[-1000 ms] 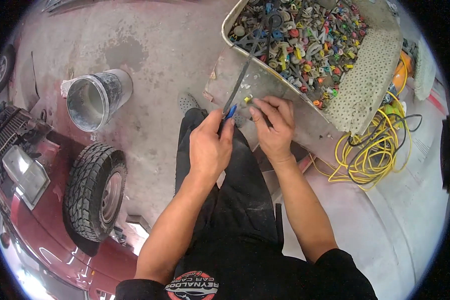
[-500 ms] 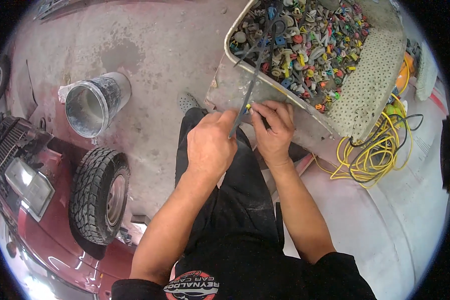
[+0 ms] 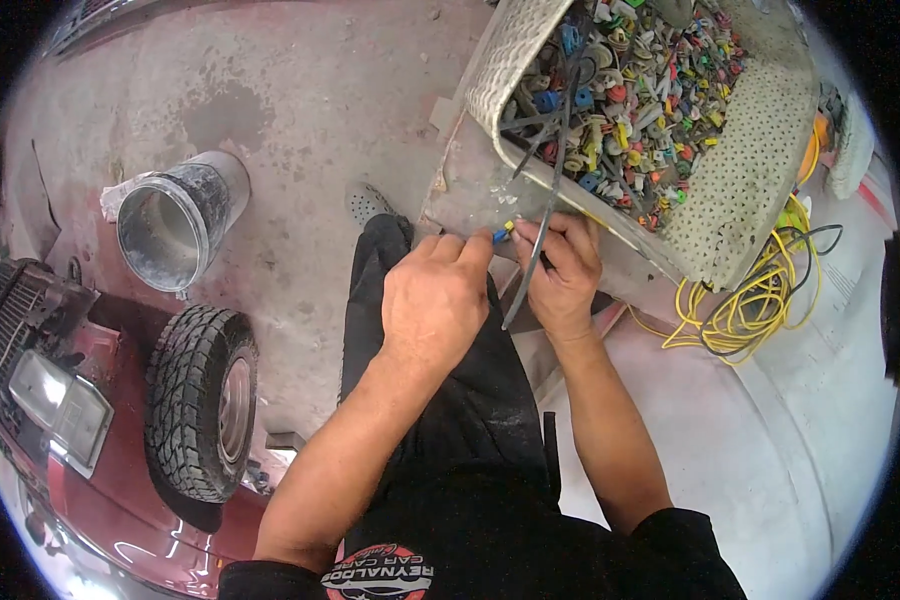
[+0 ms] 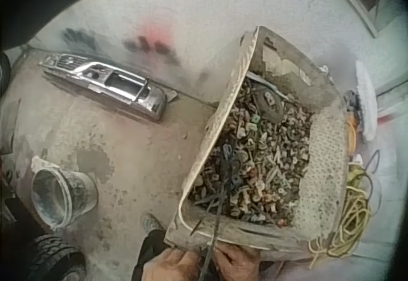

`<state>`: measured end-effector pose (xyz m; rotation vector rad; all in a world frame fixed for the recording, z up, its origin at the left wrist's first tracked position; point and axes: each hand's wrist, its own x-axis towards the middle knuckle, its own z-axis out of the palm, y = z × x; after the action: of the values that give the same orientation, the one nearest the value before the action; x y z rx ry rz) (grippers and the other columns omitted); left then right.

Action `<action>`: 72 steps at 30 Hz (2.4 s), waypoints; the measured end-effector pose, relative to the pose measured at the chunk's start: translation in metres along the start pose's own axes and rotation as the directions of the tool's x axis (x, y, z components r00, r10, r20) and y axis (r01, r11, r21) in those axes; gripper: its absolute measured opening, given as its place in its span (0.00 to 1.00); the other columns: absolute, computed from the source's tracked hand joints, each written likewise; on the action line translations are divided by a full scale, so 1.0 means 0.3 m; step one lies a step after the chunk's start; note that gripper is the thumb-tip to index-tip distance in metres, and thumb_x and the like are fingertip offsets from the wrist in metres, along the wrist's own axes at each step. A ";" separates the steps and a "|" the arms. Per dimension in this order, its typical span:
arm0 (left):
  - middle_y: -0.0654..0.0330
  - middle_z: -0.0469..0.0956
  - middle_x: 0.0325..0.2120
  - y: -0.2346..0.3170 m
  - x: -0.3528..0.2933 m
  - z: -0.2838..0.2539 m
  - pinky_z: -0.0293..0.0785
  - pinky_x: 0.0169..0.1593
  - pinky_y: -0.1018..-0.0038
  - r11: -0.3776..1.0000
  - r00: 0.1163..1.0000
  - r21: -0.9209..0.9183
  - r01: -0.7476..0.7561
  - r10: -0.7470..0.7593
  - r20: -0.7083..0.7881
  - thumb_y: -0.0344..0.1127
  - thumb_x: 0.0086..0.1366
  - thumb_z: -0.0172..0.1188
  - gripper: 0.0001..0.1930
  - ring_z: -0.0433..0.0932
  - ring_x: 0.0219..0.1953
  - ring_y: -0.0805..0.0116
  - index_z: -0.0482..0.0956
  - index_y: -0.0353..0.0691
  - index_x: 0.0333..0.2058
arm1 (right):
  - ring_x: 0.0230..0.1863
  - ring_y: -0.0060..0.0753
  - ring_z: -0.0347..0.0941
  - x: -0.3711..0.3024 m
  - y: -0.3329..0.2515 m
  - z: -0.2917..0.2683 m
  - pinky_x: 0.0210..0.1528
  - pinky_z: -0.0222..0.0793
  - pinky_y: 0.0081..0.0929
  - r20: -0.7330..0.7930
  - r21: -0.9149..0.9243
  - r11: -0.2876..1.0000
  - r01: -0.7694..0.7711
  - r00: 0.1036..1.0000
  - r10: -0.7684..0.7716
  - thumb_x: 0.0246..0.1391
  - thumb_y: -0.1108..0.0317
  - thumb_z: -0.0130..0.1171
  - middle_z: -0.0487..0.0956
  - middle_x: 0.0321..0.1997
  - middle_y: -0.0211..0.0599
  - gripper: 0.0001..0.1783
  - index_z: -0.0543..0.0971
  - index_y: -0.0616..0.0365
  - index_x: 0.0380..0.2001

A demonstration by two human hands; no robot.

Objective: The recorder inspects a car engine and then uses a utility knife to modify or clean small plastic clips from a parts bin.

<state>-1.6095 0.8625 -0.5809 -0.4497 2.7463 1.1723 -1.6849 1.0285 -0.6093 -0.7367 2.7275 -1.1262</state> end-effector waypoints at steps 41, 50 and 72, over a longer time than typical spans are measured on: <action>0.56 0.79 0.28 -0.014 0.043 -0.039 0.79 0.39 0.62 0.995 0.989 0.000 -0.101 0.100 0.107 0.32 0.58 0.62 0.20 0.81 0.35 0.57 0.84 0.31 0.49 | 0.40 0.34 0.85 -0.023 0.032 -0.006 0.42 0.81 0.27 0.062 -0.028 0.996 -0.083 0.995 0.084 0.50 0.83 0.76 0.87 0.41 0.41 0.12 0.88 0.61 0.38; 0.58 0.78 0.27 -0.039 0.044 -0.077 0.80 0.37 0.62 0.999 0.998 -0.019 -0.028 0.029 0.064 0.29 0.56 0.65 0.20 0.80 0.34 0.57 0.84 0.33 0.48 | 0.42 0.36 0.86 0.005 0.003 -0.013 0.48 0.80 0.32 0.086 -0.153 0.985 -0.076 0.992 0.090 0.48 0.79 0.78 0.90 0.40 0.37 0.13 0.91 0.55 0.38; 0.54 0.80 0.29 0.015 0.109 -0.106 0.81 0.41 0.60 0.995 0.976 0.001 -0.103 0.101 0.194 0.28 0.52 0.64 0.21 0.82 0.36 0.54 0.83 0.31 0.47 | 0.53 0.48 0.78 -0.051 0.067 -0.024 0.57 0.73 0.46 0.117 -0.184 0.982 -0.042 0.991 0.064 0.48 0.69 0.77 0.82 0.50 0.40 0.18 0.87 0.53 0.44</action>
<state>-1.6419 0.8353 -0.5632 -0.1831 2.6336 1.1558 -1.6814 1.0525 -0.6192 -0.7237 2.7524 -0.8010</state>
